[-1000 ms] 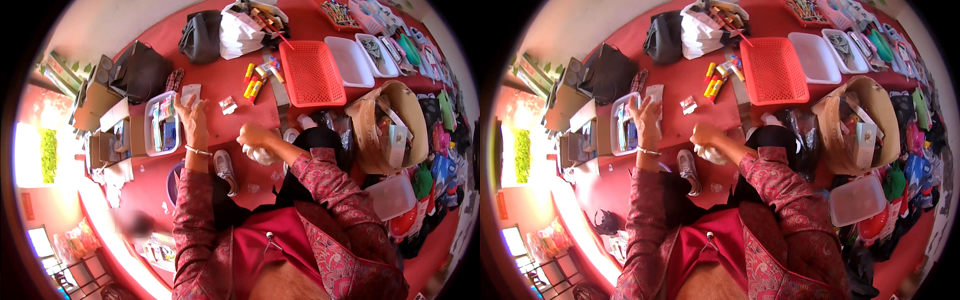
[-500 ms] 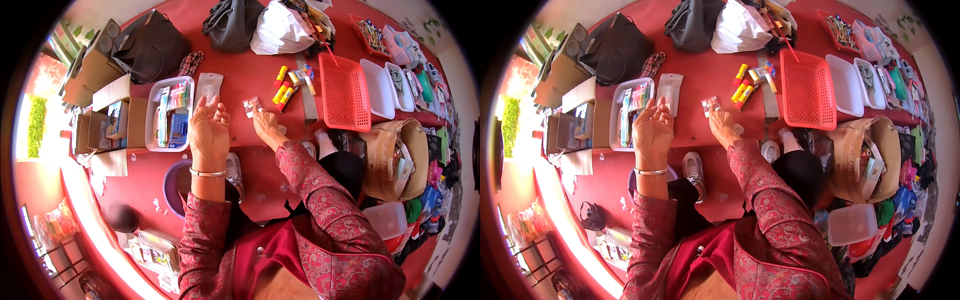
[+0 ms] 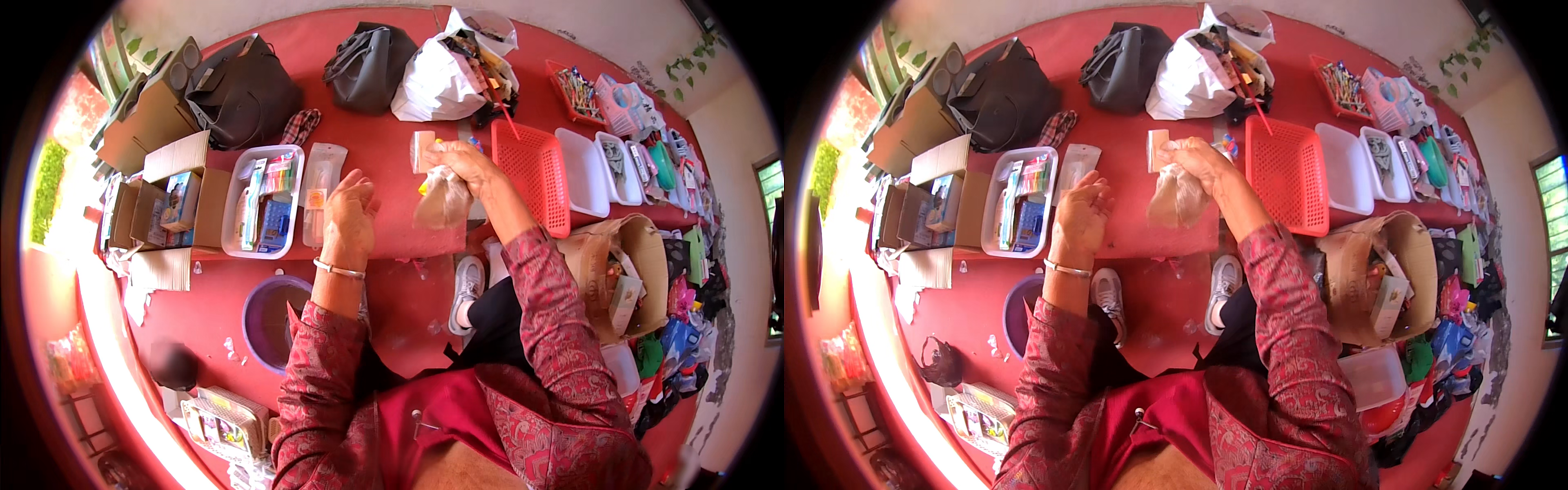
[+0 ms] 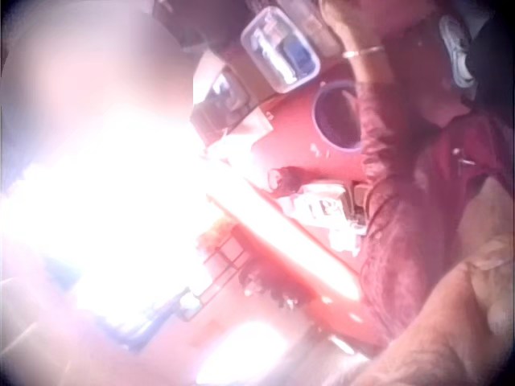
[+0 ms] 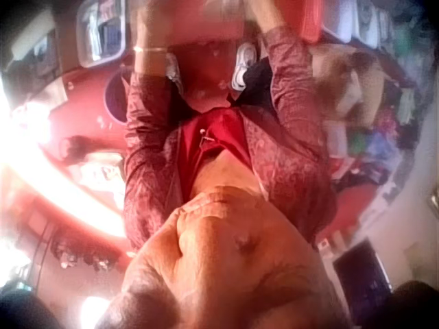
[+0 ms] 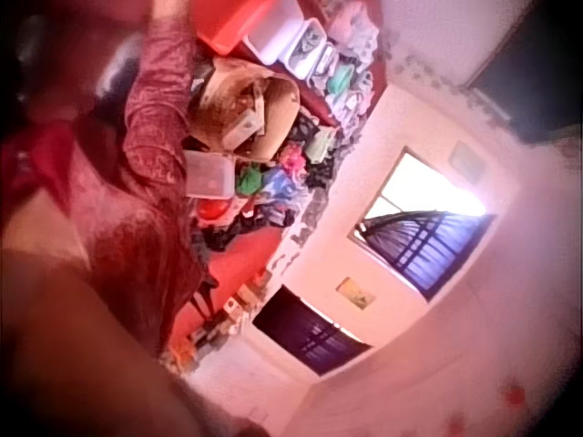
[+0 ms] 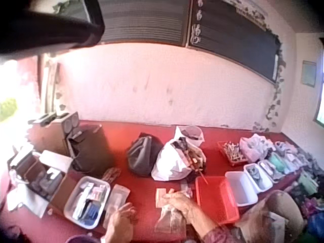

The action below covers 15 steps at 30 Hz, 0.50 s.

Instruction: The person sits on the floor and wipes various stationery items, including glue sticks and small plastic containers, using a white cloth. They handle the items one by one, wiping them down and placing them into a plastic basket.

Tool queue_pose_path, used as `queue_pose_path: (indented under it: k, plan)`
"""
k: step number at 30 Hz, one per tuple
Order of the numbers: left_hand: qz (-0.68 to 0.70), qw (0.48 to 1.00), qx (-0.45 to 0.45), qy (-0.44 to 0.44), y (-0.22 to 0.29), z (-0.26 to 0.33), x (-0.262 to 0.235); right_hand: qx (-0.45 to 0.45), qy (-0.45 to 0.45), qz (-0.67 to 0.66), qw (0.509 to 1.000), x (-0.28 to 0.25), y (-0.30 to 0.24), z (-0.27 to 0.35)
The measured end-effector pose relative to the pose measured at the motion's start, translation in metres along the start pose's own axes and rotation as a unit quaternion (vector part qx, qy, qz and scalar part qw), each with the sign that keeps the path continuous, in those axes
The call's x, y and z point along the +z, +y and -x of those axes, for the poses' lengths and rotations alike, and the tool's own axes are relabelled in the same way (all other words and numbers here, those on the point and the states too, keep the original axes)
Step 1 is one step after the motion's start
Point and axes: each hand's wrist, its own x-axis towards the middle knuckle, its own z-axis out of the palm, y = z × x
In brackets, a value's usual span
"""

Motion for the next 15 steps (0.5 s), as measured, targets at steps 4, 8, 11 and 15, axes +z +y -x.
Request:
queue_pose_path:
  k: [4,8,11,15]
  plan:
    - [-0.029,0.994,-0.056,-0.085,-0.011,0.014,0.019,0.002,-0.015,-0.069,0.998,-0.014,0.000,0.046]
    - [0.026,0.947,-0.148,-0.283,-0.015,0.018,0.022,0.004,-0.083,-0.133,0.988,-0.020,0.006,0.074]
    - [0.019,0.941,-0.136,-0.310,-0.017,0.022,0.024,0.016,-0.105,-0.137,0.985,-0.027,0.003,0.085]
    - [-0.015,0.952,-0.112,-0.285,-0.014,0.028,0.031,0.019,-0.042,-0.088,0.995,-0.023,-0.005,0.089]
